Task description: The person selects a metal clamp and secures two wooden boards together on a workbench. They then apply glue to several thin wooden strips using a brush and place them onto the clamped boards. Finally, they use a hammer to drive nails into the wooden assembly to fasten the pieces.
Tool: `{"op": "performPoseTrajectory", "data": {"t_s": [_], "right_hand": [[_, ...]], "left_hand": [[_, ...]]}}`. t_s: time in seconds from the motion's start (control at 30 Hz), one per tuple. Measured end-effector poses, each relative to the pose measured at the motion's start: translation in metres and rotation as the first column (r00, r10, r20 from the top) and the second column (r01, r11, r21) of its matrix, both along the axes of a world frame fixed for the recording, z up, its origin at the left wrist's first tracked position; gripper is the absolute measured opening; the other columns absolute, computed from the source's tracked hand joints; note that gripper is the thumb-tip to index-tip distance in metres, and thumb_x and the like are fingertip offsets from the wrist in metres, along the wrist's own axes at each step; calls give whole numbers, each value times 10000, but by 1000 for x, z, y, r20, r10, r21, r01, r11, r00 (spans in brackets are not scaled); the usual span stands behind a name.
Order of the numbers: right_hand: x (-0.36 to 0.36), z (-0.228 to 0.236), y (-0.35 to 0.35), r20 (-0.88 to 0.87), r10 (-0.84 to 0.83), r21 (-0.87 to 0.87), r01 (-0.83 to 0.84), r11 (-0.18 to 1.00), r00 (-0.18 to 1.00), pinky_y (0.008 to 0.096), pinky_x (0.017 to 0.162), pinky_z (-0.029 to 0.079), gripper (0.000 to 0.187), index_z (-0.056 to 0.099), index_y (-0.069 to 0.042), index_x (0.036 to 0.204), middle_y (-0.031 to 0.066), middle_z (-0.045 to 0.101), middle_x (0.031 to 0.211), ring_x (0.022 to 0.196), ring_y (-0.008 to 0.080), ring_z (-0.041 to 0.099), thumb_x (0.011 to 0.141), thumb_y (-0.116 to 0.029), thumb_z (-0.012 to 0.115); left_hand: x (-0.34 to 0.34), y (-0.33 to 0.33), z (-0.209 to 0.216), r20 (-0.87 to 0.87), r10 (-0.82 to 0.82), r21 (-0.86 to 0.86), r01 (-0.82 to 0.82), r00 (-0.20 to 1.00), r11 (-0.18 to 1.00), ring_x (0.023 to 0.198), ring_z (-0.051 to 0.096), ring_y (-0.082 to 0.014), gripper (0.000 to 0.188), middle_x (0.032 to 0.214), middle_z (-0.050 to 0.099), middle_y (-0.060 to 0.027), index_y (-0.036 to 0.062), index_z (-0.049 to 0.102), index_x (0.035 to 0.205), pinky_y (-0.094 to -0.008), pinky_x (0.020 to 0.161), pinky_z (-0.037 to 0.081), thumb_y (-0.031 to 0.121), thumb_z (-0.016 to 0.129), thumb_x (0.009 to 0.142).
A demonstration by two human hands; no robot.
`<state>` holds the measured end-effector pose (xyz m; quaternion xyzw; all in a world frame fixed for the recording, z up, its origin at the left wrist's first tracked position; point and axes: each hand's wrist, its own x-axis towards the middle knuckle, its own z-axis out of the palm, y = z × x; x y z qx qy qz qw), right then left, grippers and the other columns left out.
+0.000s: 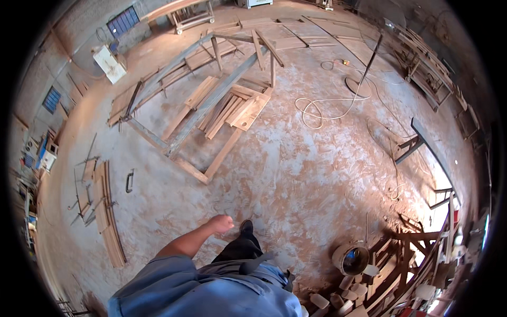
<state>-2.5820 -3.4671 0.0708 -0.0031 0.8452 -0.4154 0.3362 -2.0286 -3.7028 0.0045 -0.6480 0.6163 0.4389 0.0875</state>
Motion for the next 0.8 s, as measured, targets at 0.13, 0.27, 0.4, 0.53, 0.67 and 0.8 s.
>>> {"op": "performPoseTrajectory", "data": {"t_s": [0.13,0.27,0.4,0.53,0.67,0.8], "right_hand": [[50,7,-76,224,134,105,-161,981,965,343,656,529,244,607,-15,980,106,618,844,743,226,610,893,-242,586],[92,-45,-211,274,526,18,-551,834,805,307,504,492,201,592,-48,971,77,584,784,639,177,585,878,-226,594],[205,-27,-402,52,890,-66,-887,456,453,290,482,490,394,544,43,1208,113,662,877,644,172,636,916,-222,564],[312,-15,-573,-139,981,-108,-987,122,137,288,580,513,478,524,61,1249,143,687,897,686,169,647,902,-262,587],[411,-12,-739,-244,966,-178,-983,47,90,385,762,531,513,563,27,1232,226,686,935,835,298,685,874,-334,622],[483,-21,-898,-424,897,-174,-983,53,123,429,853,508,518,562,7,1229,244,665,1007,962,372,644,851,-338,644]], "left_hand": [[71,-19,15,-87,188,-140,-199,978,970,897,658,-337,333,935,683,-168,76,674,1003,-419,780,514,357,617,833],[113,-31,25,-147,407,-207,-430,902,879,932,658,-327,346,974,683,-170,60,665,1048,-401,809,514,332,615,840],[139,-34,26,-174,517,-216,-544,838,810,976,658,-307,389,1025,678,-184,16,640,1115,-378,833,510,296,619,846],[162,-38,46,-193,658,-198,-685,728,701,934,672,-300,415,981,686,-198,-13,621,1148,-360,814,515,271,616,846],[178,-71,82,-130,841,-168,-847,526,504,815,682,-269,406,864,691,-185,-35,618,1141,-359,766,522,245,598,849],[184,-84,79,-21,895,-161,-885,445,437,798,679,-249,401,811,688,-166,-34,623,1130,-365,765,521,248,573,849]]}}
